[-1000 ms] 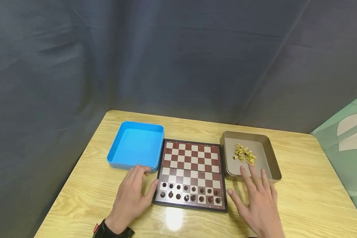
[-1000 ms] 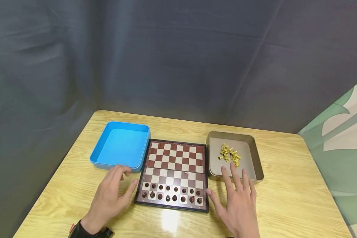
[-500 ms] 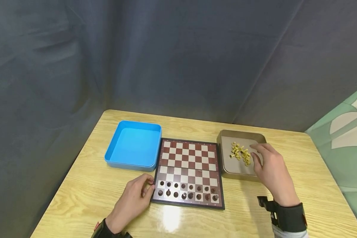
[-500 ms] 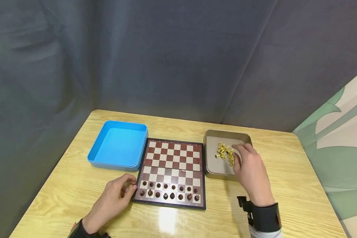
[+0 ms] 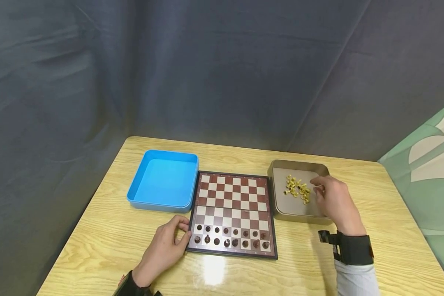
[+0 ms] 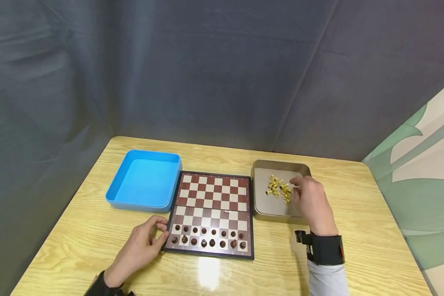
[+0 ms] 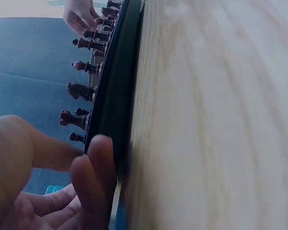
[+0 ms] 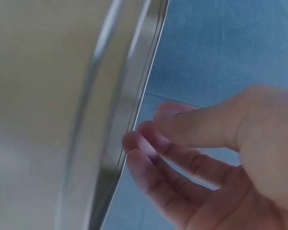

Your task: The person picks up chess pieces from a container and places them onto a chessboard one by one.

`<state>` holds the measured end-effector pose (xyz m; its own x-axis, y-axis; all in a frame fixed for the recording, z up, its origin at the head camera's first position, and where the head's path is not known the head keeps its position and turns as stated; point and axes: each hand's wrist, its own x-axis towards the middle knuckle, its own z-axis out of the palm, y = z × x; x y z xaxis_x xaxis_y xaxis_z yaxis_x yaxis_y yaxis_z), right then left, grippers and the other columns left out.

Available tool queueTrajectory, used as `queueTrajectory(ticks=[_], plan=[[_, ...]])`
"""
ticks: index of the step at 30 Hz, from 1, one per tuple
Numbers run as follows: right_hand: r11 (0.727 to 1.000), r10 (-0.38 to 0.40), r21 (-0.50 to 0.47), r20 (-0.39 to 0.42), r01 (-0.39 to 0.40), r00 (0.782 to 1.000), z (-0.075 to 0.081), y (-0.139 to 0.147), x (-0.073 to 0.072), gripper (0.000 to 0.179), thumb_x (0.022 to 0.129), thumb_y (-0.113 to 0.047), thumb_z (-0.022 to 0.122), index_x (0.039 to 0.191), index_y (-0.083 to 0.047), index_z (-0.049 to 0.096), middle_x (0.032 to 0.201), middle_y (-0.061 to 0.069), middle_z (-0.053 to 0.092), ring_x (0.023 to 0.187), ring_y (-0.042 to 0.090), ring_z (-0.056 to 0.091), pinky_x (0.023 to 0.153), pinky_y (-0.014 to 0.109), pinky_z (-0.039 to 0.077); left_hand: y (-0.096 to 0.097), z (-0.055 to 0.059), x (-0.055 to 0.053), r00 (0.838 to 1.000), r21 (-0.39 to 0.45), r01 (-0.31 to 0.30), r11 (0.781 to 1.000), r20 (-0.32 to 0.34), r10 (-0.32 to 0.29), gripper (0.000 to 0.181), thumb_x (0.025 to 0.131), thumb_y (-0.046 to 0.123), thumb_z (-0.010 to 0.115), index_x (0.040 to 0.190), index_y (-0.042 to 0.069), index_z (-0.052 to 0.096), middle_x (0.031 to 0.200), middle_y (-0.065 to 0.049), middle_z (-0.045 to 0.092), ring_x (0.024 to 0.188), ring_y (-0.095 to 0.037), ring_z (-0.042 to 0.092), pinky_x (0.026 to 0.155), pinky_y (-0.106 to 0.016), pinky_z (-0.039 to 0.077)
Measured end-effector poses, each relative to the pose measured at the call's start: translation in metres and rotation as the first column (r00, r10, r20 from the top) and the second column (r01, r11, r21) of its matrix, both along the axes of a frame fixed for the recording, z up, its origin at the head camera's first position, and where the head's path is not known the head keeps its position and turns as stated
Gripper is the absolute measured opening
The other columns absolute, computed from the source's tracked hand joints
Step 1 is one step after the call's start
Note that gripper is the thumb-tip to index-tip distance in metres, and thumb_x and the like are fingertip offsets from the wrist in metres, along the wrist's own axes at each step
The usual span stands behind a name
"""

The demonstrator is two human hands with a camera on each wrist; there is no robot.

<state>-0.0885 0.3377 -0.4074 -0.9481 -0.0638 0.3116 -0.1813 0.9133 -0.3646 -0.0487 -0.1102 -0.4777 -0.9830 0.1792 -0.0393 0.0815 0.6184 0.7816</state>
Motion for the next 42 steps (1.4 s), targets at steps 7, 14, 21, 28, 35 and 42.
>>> queueTrajectory(ticks=[7, 14, 21, 28, 35, 42], plan=[[1.000, 0.023, -0.006, 0.145, -0.022, 0.989, 0.002, 0.003, -0.015, 0.023, 0.087, 0.013, 0.061, 0.108, 0.013, 0.072, 0.100, 0.031, 0.072, 0.084, 0.045, 0.071, 0.070, 0.057, 0.059, -0.002, -0.005, -0.001, 0.998, 0.062, 0.024, 0.998, 0.063, -0.028, 0.023, 0.092, 0.010, 0.072, 0.114, 0.008, 0.067, 0.094, 0.002, 0.067, 0.048, -0.008, 0.058, 0.047, -0.025, 0.048], [1.000, 0.004, -0.023, 0.306, 0.003, 0.952, -0.003, 0.007, -0.028, 0.036, 0.081, 0.015, 0.063, 0.116, 0.013, 0.069, 0.103, 0.032, 0.071, 0.089, 0.043, 0.070, 0.072, 0.054, 0.059, -0.005, -0.012, -0.004, 0.987, 0.176, 0.037, 0.984, 0.145, -0.063, 0.024, 0.094, 0.010, 0.070, 0.117, 0.005, 0.065, 0.098, -0.006, 0.065, 0.050, -0.015, 0.067, 0.042, -0.029, 0.050], [0.999, 0.033, -0.030, 0.251, -0.026, 0.968, -0.006, -0.002, -0.034, 0.033, 0.083, 0.018, 0.062, 0.113, 0.011, 0.072, 0.103, 0.029, 0.073, 0.090, 0.042, 0.071, 0.073, 0.054, 0.059, -0.006, -0.012, -0.005, 0.983, 0.212, 0.022, 0.977, 0.174, -0.060, 0.025, 0.092, 0.009, 0.071, 0.116, 0.006, 0.065, 0.099, -0.007, 0.066, 0.051, -0.017, 0.068, 0.042, -0.030, 0.050], [0.998, 0.070, -0.002, 0.181, -0.071, 0.981, -0.020, -0.016, -0.039, 0.037, 0.078, 0.022, 0.062, 0.109, 0.007, 0.075, 0.108, 0.025, 0.073, 0.094, 0.040, 0.071, 0.074, 0.053, 0.059, -0.006, -0.013, -0.004, 0.980, 0.228, 0.020, 0.973, 0.188, -0.064, 0.024, 0.093, 0.007, 0.070, 0.116, 0.005, 0.065, 0.099, -0.008, 0.066, 0.052, -0.018, 0.069, 0.043, -0.030, 0.052], [0.986, 0.154, 0.039, 0.131, -0.160, 0.979, -0.032, -0.028, -0.044, 0.041, 0.071, 0.026, 0.060, 0.100, 0.004, 0.077, 0.104, 0.020, 0.076, 0.096, 0.039, 0.073, 0.082, 0.053, 0.059, -0.007, -0.015, -0.004, 0.982, 0.226, 0.033, 0.974, 0.175, -0.074, 0.022, 0.093, 0.008, 0.069, 0.115, 0.006, 0.065, 0.098, -0.007, 0.066, 0.051, -0.018, 0.069, 0.043, -0.031, 0.052], [0.991, 0.107, 0.058, 0.173, -0.118, 0.979, -0.035, -0.033, -0.046, 0.034, 0.074, 0.022, 0.064, 0.099, 0.002, 0.078, 0.098, 0.020, 0.075, 0.090, 0.039, 0.073, 0.078, 0.054, 0.060, -0.006, -0.014, -0.004, 0.982, 0.240, 0.041, 0.970, 0.169, -0.084, 0.022, 0.094, 0.008, 0.068, 0.116, 0.005, 0.065, 0.100, -0.007, 0.066, 0.052, -0.018, 0.069, 0.045, -0.032, 0.055]])
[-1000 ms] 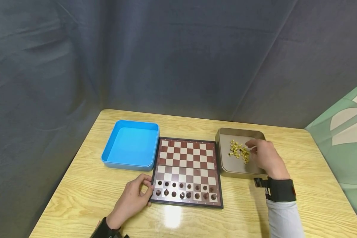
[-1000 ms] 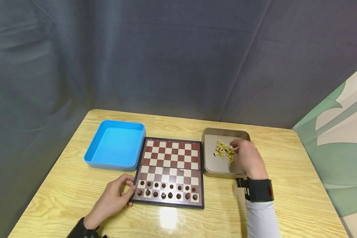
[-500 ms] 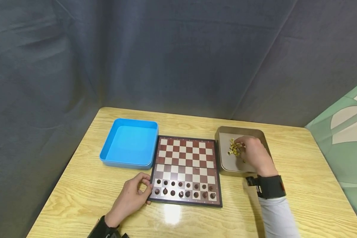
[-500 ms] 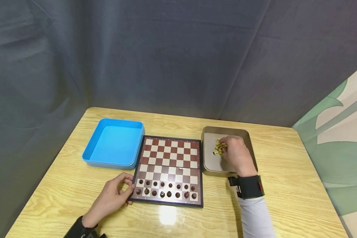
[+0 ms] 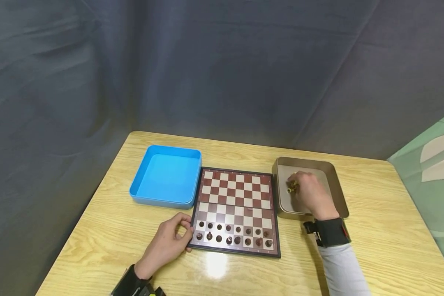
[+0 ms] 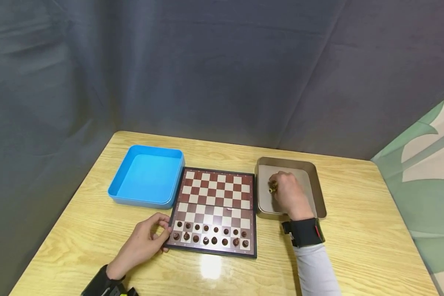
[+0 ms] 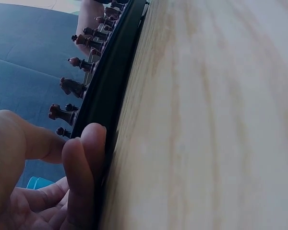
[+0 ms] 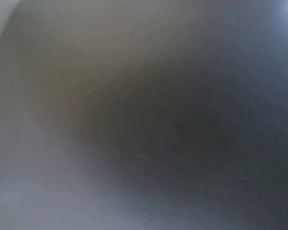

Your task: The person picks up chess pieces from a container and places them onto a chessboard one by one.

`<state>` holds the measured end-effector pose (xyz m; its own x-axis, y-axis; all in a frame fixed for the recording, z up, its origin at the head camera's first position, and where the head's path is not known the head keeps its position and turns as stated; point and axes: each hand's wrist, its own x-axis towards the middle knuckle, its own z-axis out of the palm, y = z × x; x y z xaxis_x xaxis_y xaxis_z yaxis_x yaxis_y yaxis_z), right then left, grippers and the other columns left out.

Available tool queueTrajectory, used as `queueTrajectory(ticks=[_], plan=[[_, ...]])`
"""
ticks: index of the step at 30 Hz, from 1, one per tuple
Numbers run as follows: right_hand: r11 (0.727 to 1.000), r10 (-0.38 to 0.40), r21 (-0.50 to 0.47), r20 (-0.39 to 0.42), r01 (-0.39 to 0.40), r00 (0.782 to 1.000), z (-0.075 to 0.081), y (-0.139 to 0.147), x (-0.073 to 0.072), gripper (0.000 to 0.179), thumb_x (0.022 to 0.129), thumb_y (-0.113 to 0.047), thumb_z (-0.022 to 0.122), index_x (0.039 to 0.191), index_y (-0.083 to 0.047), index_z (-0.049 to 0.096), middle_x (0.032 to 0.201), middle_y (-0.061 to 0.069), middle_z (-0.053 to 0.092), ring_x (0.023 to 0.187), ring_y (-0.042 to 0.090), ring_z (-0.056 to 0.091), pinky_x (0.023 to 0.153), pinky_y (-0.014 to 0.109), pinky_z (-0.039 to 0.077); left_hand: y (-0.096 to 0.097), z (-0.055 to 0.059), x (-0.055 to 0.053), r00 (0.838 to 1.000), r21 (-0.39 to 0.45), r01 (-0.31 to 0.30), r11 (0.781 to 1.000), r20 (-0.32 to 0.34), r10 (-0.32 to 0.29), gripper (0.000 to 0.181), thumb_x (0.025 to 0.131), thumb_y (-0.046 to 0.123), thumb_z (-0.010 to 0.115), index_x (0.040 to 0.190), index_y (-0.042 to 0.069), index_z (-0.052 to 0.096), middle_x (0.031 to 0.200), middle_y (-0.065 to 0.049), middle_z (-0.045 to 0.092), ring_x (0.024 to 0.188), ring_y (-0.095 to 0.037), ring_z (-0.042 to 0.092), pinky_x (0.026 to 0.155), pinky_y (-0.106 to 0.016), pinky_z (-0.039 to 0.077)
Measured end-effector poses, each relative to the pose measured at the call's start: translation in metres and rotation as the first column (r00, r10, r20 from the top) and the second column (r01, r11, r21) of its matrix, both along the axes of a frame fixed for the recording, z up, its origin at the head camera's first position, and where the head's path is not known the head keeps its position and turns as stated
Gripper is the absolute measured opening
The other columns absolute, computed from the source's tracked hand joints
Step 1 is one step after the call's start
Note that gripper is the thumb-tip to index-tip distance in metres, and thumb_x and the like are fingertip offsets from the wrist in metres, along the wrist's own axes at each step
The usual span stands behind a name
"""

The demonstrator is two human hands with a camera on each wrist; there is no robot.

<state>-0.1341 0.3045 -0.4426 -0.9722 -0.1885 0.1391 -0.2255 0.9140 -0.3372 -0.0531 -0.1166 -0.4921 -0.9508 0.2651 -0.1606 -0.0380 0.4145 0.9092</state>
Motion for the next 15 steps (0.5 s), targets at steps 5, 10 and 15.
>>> queueTrajectory(ticks=[5, 10, 15], plan=[[1.000, 0.009, 0.005, -0.046, -0.008, 0.999, -0.0040, 0.0007, -0.0005, 0.031, 0.072, 0.022, 0.066, 0.093, 0.003, 0.078, 0.091, 0.018, 0.074, 0.083, 0.038, 0.072, 0.073, 0.052, 0.060, 0.0001, 0.0007, 0.0002, 1.000, -0.007, 0.005, 1.000, 0.009, -0.005, 0.022, 0.095, 0.010, 0.068, 0.116, 0.006, 0.065, 0.100, -0.007, 0.065, 0.052, -0.019, 0.069, 0.044, -0.032, 0.053], [1.000, 0.016, 0.002, -0.079, -0.016, 0.997, -0.0060, 0.0003, -0.0011, 0.029, 0.072, 0.022, 0.064, 0.090, 0.002, 0.076, 0.086, 0.016, 0.071, 0.079, 0.036, 0.071, 0.068, 0.051, 0.059, -0.0005, 0.0004, 0.0005, 1.000, -0.014, 0.008, 1.000, 0.002, -0.008, 0.022, 0.095, 0.011, 0.068, 0.116, 0.006, 0.065, 0.100, -0.007, 0.065, 0.052, -0.018, 0.069, 0.044, -0.031, 0.052], [1.000, 0.011, 0.004, -0.105, -0.011, 0.994, -0.0026, 0.0000, 0.0008, 0.024, 0.076, 0.018, 0.068, 0.092, 0.002, 0.077, 0.086, 0.015, 0.070, 0.079, 0.035, 0.071, 0.069, 0.051, 0.059, -0.0004, -0.0003, 0.0001, 1.000, -0.014, 0.006, 1.000, 0.002, -0.006, 0.023, 0.095, 0.011, 0.069, 0.117, 0.006, 0.065, 0.100, -0.007, 0.065, 0.052, -0.018, 0.069, 0.045, -0.031, 0.053]])
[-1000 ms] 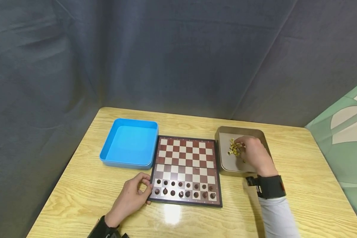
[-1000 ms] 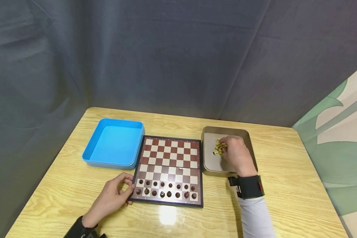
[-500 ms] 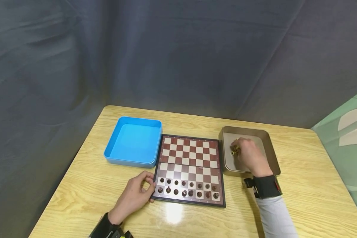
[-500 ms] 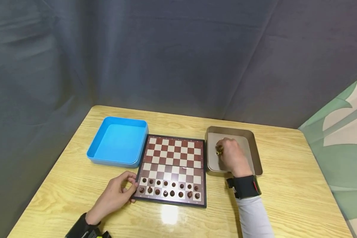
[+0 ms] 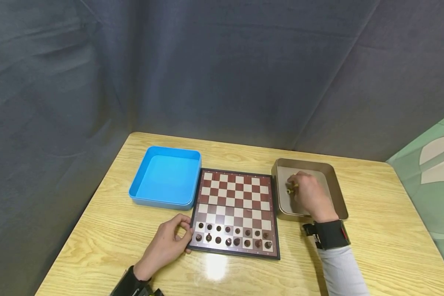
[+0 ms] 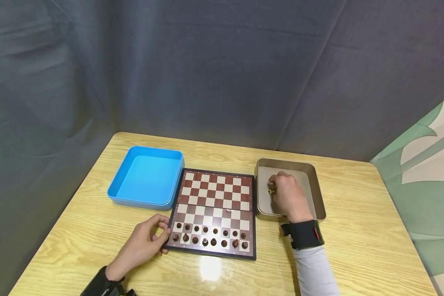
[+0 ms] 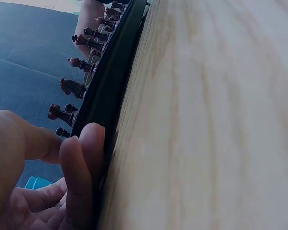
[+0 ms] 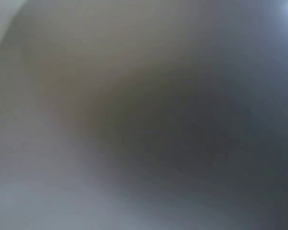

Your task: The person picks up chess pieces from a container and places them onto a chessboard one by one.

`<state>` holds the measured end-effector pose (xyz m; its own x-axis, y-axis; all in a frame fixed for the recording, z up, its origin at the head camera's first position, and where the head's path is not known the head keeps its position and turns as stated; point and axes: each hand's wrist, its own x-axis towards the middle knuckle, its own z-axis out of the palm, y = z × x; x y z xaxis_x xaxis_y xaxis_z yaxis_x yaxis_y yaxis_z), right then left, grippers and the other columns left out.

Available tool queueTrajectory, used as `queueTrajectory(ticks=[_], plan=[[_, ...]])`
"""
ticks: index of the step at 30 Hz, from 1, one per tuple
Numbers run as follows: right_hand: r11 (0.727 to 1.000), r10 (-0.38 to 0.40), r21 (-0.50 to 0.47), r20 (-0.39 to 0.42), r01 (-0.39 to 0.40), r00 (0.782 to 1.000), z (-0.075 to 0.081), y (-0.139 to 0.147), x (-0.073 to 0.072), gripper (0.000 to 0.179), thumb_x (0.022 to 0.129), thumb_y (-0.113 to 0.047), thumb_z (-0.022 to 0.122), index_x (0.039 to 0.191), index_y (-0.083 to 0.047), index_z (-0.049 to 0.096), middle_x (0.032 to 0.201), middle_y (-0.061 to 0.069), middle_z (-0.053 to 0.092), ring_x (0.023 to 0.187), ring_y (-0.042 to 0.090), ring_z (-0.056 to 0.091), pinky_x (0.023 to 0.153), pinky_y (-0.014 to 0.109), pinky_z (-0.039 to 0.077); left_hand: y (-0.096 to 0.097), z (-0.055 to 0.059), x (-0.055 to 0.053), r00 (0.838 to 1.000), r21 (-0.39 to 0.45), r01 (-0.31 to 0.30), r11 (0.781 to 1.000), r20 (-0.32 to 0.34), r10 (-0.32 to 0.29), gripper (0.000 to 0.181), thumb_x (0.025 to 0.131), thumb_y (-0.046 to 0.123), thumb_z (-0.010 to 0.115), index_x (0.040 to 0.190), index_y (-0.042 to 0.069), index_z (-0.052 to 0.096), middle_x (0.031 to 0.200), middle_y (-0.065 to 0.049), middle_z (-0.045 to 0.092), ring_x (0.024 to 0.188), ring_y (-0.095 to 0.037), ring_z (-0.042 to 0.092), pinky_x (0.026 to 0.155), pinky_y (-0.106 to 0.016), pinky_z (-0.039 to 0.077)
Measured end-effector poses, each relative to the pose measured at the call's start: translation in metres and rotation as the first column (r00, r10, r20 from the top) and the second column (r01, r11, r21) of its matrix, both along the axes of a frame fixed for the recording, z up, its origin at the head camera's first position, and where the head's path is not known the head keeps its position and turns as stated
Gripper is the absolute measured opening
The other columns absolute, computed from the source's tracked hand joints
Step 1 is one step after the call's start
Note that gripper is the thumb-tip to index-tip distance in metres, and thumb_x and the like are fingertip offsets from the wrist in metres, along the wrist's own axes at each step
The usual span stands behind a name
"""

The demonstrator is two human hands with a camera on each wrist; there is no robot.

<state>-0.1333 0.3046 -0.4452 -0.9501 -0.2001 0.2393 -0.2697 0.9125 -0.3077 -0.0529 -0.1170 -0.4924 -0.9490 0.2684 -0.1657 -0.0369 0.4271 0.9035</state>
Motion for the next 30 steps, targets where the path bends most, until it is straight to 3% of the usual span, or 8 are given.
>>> queueTrajectory(ticks=[9, 12, 18, 23, 30], plan=[[1.000, 0.016, 0.012, -0.198, -0.014, 0.980, 0.006, 0.000, 0.000, 0.022, 0.080, 0.012, 0.070, 0.099, 0.005, 0.078, 0.092, 0.018, 0.073, 0.077, 0.037, 0.071, 0.069, 0.051, 0.058, 0.002, 0.000, 0.001, 0.997, 0.051, -0.077, 0.996, 0.011, 0.077, 0.025, 0.090, 0.004, 0.072, 0.115, 0.003, 0.070, 0.094, -0.007, 0.068, 0.052, -0.019, 0.070, 0.047, -0.032, 0.056], [1.000, 0.020, -0.011, -0.225, -0.023, 0.974, 0.008, -0.002, 0.001, 0.021, 0.082, 0.011, 0.070, 0.101, 0.005, 0.077, 0.095, 0.019, 0.071, 0.075, 0.036, 0.071, 0.065, 0.050, 0.057, 0.003, 0.001, 0.001, 0.996, 0.034, -0.093, 0.995, -0.007, 0.093, 0.029, 0.089, 0.004, 0.073, 0.118, 0.003, 0.070, 0.092, -0.004, 0.069, 0.051, -0.018, 0.070, 0.047, -0.030, 0.055], [0.997, 0.031, -0.060, -0.243, -0.047, 0.970, 0.018, -0.008, 0.002, 0.018, 0.087, 0.005, 0.070, 0.104, 0.004, 0.076, 0.096, 0.016, 0.071, 0.068, 0.027, 0.069, 0.056, 0.043, 0.056, 0.003, 0.003, 0.000, 0.995, 0.003, -0.098, 0.995, -0.035, 0.098, 0.040, 0.089, 0.006, 0.075, 0.127, 0.006, 0.067, 0.092, 0.000, 0.068, 0.050, -0.015, 0.069, 0.045, -0.028, 0.052], [0.988, 0.045, -0.132, -0.231, -0.077, 0.972, 0.025, -0.016, 0.001, 0.019, 0.089, 0.001, 0.073, 0.107, 0.001, 0.077, 0.095, 0.013, 0.075, 0.076, 0.026, 0.072, 0.062, 0.045, 0.059, 0.001, 0.003, 0.000, 0.995, 0.014, -0.088, 0.996, -0.042, 0.089, 0.041, 0.089, 0.006, 0.074, 0.129, 0.005, 0.067, 0.092, -0.001, 0.069, 0.051, -0.015, 0.069, 0.046, -0.028, 0.053], [0.979, 0.048, -0.189, -0.170, -0.080, 0.984, 0.027, -0.027, -0.002, 0.019, 0.090, -0.001, 0.073, 0.109, 0.000, 0.077, 0.094, 0.011, 0.077, 0.074, 0.022, 0.071, 0.064, 0.042, 0.059, 0.002, 0.001, -0.001, 0.995, 0.010, -0.078, 0.997, -0.066, 0.078, 0.038, 0.089, 0.006, 0.073, 0.127, 0.006, 0.069, 0.089, 0.001, 0.070, 0.052, -0.013, 0.070, 0.051, -0.028, 0.057]])
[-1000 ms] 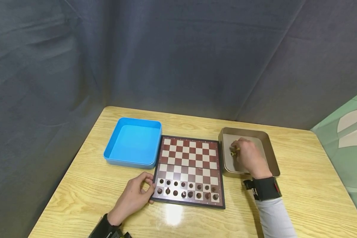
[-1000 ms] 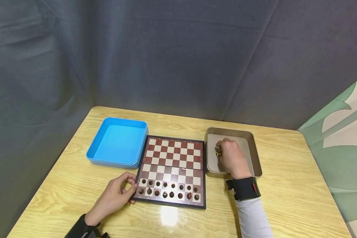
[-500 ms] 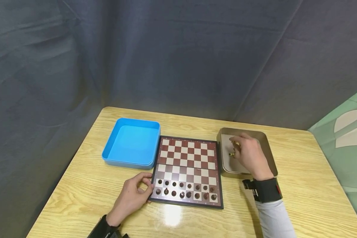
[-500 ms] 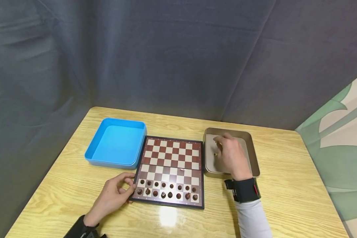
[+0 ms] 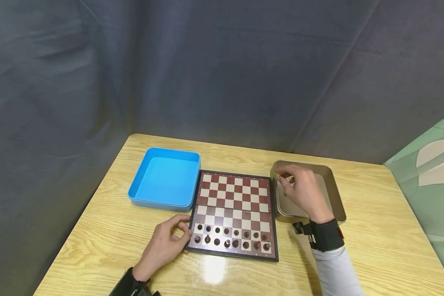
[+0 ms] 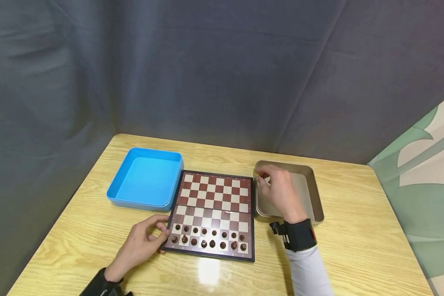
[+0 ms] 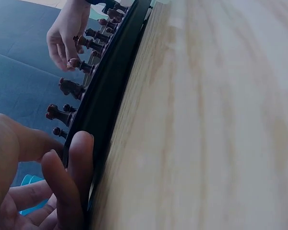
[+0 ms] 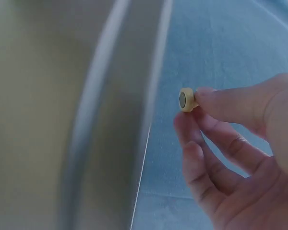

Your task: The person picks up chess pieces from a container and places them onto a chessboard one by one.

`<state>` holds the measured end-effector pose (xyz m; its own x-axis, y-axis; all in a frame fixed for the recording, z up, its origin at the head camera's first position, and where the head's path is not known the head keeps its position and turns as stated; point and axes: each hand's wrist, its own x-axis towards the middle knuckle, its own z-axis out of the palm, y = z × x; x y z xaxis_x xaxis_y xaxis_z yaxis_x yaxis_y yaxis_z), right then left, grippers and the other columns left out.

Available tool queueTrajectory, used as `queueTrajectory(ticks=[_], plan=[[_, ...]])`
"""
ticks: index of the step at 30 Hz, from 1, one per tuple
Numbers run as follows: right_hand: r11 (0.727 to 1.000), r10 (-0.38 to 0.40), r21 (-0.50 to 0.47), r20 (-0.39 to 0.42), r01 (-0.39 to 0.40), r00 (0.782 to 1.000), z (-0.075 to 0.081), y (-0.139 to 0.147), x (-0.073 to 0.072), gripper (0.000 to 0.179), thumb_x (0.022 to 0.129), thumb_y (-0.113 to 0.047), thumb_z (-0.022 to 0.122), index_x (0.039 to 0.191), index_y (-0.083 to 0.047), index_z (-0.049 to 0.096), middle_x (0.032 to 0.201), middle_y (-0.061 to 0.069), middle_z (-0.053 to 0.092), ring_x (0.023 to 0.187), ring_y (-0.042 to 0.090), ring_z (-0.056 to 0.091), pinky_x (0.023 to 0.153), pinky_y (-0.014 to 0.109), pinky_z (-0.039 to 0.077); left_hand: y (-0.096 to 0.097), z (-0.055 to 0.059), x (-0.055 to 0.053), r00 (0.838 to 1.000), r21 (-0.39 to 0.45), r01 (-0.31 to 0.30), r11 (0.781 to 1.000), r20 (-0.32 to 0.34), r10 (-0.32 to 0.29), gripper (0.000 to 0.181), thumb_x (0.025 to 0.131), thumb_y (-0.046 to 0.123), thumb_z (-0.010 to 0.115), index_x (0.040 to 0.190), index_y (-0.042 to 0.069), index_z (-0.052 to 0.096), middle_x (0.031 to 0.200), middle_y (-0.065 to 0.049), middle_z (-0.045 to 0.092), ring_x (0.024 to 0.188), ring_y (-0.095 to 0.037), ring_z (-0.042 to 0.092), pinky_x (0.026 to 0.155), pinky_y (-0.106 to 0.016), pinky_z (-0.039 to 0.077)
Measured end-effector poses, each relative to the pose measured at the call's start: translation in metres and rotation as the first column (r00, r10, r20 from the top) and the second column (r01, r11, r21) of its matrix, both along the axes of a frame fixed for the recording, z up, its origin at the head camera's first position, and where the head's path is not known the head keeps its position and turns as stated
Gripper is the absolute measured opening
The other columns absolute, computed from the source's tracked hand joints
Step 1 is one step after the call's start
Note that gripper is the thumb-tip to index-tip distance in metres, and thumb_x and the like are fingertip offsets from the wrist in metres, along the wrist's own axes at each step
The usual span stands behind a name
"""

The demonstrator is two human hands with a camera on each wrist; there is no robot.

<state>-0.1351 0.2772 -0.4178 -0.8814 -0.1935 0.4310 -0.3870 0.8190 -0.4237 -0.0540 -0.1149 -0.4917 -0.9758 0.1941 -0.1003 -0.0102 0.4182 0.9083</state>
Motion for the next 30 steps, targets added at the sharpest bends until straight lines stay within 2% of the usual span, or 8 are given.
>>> queueTrajectory(ticks=[3, 11, 18, 25, 30], plan=[[1.000, 0.018, -0.011, 0.013, -0.018, 1.000, -0.001, -0.003, -0.003, 0.018, 0.090, 0.001, 0.073, 0.107, 0.002, 0.077, 0.096, 0.013, 0.077, 0.080, 0.026, 0.073, 0.066, 0.045, 0.060, 0.000, -0.001, 0.000, 1.000, -0.009, 0.003, 1.000, -0.006, -0.003, 0.037, 0.089, 0.006, 0.074, 0.126, 0.006, 0.069, 0.088, 0.001, 0.070, 0.052, -0.012, 0.070, 0.051, -0.027, 0.057], [0.998, 0.056, -0.029, 0.035, -0.055, 0.998, -0.009, -0.014, -0.006, 0.016, 0.087, 0.004, 0.074, 0.103, 0.001, 0.076, 0.096, 0.013, 0.073, 0.082, 0.027, 0.071, 0.070, 0.045, 0.060, -0.001, -0.001, 0.001, 1.000, -0.003, 0.012, 1.000, -0.006, -0.012, 0.037, 0.089, 0.007, 0.073, 0.126, 0.005, 0.068, 0.089, 0.000, 0.069, 0.049, -0.013, 0.068, 0.046, -0.028, 0.053], [1.000, 0.028, -0.004, 0.091, -0.027, 0.995, -0.017, -0.022, -0.006, 0.016, 0.089, 0.001, 0.074, 0.104, -0.002, 0.076, 0.095, 0.010, 0.072, 0.084, 0.025, 0.068, 0.073, 0.043, 0.056, -0.003, -0.001, 0.002, 0.999, 0.003, 0.016, 1.000, 0.032, -0.016, 0.039, 0.090, 0.007, 0.073, 0.128, 0.006, 0.067, 0.092, -0.002, 0.069, 0.051, -0.016, 0.069, 0.047, -0.029, 0.054], [1.000, -0.006, -0.006, 0.084, 0.007, 0.996, -0.022, -0.027, -0.007, 0.009, 0.088, -0.003, 0.076, 0.097, -0.005, 0.077, 0.090, 0.008, 0.071, 0.080, 0.023, 0.066, 0.068, 0.040, 0.052, -0.002, -0.001, -0.001, 0.999, 0.001, 0.035, 0.999, 0.026, -0.035, 0.036, 0.092, 0.009, 0.072, 0.127, 0.007, 0.067, 0.093, -0.002, 0.069, 0.053, -0.016, 0.070, 0.047, -0.028, 0.054], [0.999, -0.052, 0.021, 0.104, 0.050, 0.993, -0.025, -0.031, -0.007, 0.006, 0.089, -0.007, 0.077, 0.095, -0.006, 0.078, 0.096, 0.010, 0.074, 0.087, 0.028, 0.067, 0.076, 0.044, 0.055, -0.001, 0.000, -0.001, 0.999, -0.018, 0.031, 0.999, 0.017, -0.031, 0.033, 0.091, 0.009, 0.072, 0.124, 0.009, 0.069, 0.091, 0.000, 0.069, 0.053, -0.015, 0.070, 0.049, -0.027, 0.054]])
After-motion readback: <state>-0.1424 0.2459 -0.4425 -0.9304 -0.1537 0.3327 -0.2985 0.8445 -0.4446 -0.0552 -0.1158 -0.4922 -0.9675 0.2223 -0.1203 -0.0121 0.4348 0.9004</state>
